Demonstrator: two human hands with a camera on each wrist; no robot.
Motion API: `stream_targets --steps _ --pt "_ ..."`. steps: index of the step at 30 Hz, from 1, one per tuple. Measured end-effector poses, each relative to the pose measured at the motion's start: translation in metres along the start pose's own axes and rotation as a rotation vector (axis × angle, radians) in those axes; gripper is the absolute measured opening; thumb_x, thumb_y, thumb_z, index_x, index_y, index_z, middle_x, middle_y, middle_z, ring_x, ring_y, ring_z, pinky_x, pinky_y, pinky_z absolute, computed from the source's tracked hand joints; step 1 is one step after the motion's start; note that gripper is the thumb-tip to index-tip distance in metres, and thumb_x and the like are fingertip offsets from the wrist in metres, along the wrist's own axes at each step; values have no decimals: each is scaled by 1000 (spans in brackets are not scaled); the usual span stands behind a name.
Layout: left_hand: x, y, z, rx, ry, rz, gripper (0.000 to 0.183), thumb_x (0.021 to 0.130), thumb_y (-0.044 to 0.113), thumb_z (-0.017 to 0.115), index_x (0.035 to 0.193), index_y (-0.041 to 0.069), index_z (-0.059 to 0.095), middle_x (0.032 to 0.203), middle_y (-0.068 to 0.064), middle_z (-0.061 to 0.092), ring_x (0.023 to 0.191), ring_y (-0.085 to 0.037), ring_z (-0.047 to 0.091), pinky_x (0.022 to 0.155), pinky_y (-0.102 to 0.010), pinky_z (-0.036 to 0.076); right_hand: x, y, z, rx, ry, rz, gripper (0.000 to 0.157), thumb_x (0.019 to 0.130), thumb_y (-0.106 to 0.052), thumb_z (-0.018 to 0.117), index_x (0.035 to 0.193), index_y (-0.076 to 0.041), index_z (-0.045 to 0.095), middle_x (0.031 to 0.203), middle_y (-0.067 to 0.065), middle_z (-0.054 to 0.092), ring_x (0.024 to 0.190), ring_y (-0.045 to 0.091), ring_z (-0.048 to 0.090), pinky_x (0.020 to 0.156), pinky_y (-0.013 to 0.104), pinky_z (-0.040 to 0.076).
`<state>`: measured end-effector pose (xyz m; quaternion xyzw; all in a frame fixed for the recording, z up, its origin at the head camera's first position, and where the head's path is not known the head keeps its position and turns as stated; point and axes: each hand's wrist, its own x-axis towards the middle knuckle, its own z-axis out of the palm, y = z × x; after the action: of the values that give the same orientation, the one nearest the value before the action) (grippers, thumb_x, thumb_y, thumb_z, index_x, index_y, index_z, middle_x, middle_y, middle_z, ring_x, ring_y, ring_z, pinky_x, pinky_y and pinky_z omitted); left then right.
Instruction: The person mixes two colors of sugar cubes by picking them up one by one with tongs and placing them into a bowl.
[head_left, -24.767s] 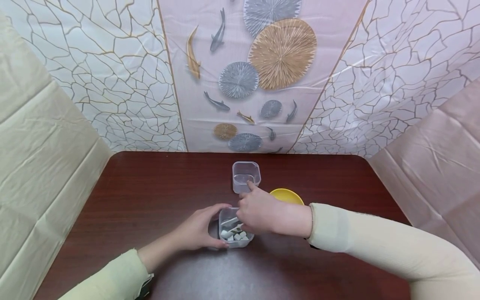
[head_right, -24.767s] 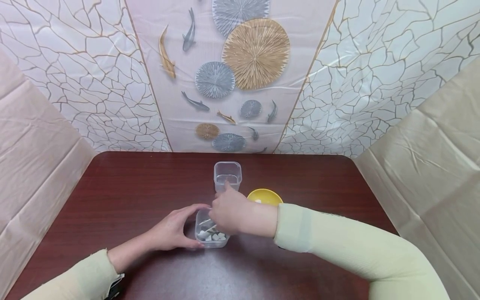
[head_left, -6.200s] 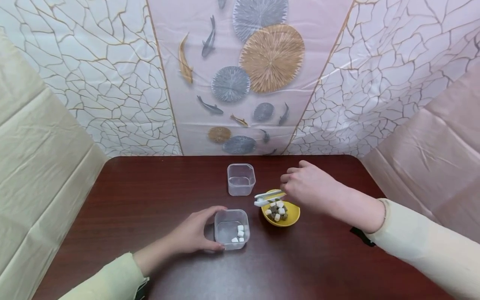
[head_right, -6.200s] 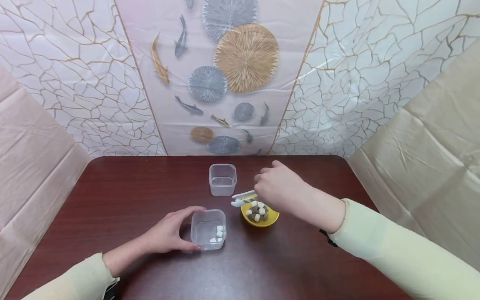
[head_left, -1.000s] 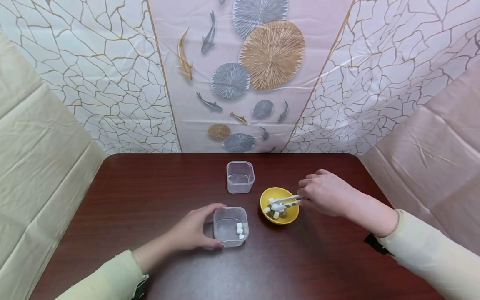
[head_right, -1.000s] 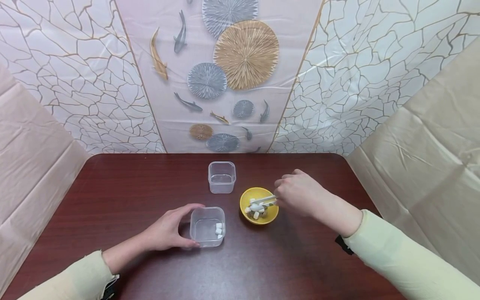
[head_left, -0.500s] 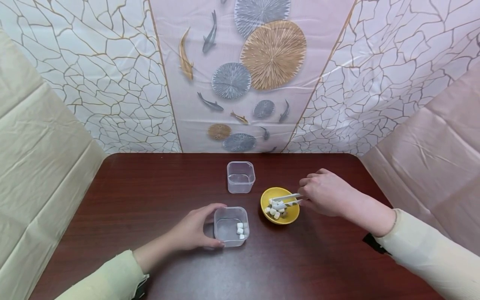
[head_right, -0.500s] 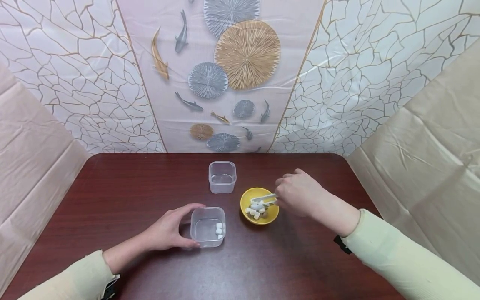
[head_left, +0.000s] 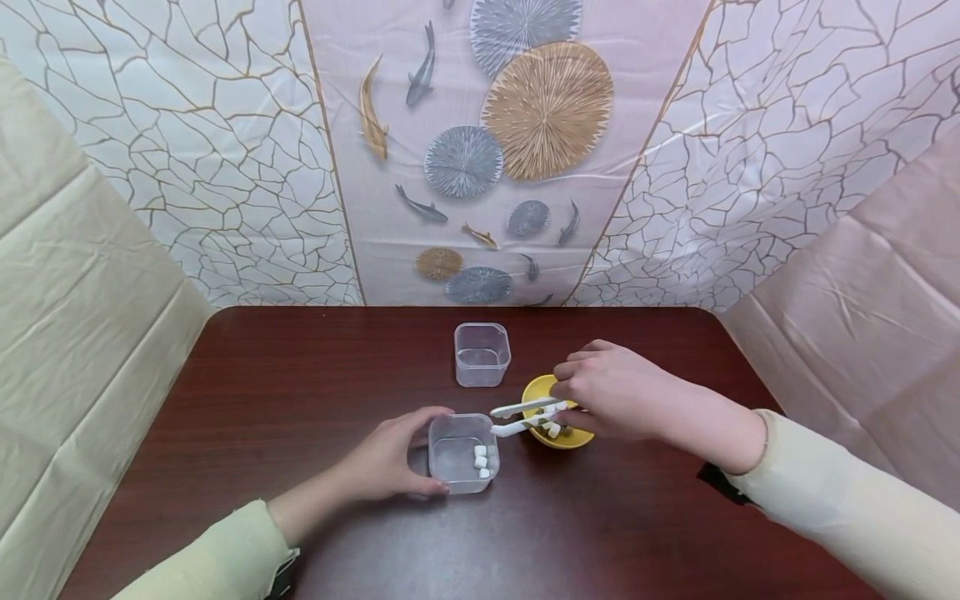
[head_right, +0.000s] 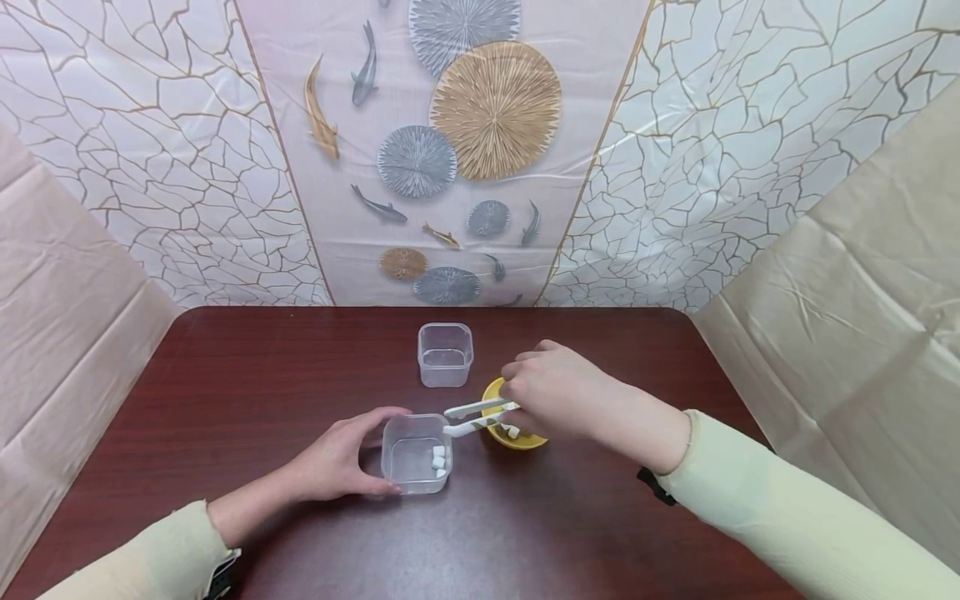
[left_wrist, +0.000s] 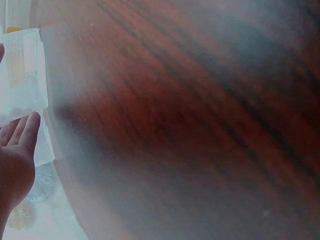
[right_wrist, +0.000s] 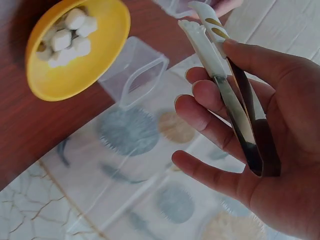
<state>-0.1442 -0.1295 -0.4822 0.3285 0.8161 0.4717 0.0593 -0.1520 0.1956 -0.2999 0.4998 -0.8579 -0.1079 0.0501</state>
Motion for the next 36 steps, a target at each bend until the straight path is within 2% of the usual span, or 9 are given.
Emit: stream_targets --steps 8,16,22,28,36 --pt "0 -1 0 2 -5 -20 92 68 15 102 148 10 56 139 -7 68 128 -26 68 112 -37 53 20 -13 -1 -55 -2 -35 19 90 -33 84 82 -22 70 78 -10 56 78 15 62 81 39 54" --pt "1 0 -1 65 -3 -27 93 68 21 102 149 13 57 139 -1 69 131 -21 65 115 -43 51 37 -23 1 -49 -47 -48 25 89 -34 83 74 -22 67 75 -10 56 78 15 63 74 35 51" --pt "0 0 -1 108 5 -24 94 69 26 102 149 12 57 137 1 70 128 -18 65 113 -44 53 53 -32 3 -60 -136 -9 27 90 -36 81 71 -22 68 76 -8 62 80 16 65 67 35 46" --pt "-1 0 -2 130 15 -10 93 69 28 102 149 11 57 134 0 71 123 -17 66 110 -43 54 70 -42 8 -113 -270 36 26 94 -37 76 74 -20 72 80 -4 70 83 18 69 72 37 49" --pt "-1 -3 -1 121 18 1 93 69 28 102 149 12 57 134 0 72 124 -17 67 110 -43 54 87 -53 18 -210 -312 37 21 94 -35 73 81 -20 77 81 -2 74 78 19 71 78 40 55"
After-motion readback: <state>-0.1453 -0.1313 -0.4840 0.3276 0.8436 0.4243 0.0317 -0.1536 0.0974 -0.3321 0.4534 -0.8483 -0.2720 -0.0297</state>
